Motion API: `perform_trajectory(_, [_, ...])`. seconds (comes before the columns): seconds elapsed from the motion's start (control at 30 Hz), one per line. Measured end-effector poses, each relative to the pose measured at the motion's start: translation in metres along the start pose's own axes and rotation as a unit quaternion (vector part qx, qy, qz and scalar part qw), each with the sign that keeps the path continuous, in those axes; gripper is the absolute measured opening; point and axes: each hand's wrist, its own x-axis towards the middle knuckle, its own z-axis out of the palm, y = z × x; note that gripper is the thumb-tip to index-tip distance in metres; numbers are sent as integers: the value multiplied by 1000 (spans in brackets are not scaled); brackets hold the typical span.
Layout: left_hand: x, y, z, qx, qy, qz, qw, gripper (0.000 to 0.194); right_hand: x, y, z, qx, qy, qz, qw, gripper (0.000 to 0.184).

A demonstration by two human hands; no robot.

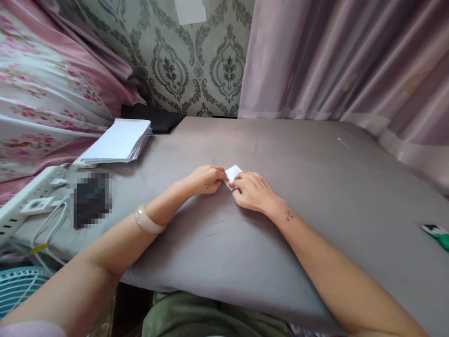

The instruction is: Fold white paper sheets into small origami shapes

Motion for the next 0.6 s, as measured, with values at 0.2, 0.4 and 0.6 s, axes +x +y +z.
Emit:
perform_trajectory(0.2, [10, 10, 8, 68, 57, -57, 994, 26, 17, 11, 24, 40, 106, 99, 989, 24])
perform_trajectory(0.4, [6, 11, 22, 96, 80, -58, 990, 30, 19, 14, 36, 6, 93, 88, 992, 37])
perform_trajectory(0.6, [3, 10, 23, 101, 57, -31, 993, 34, 29, 21, 35, 7, 47, 82, 996, 42])
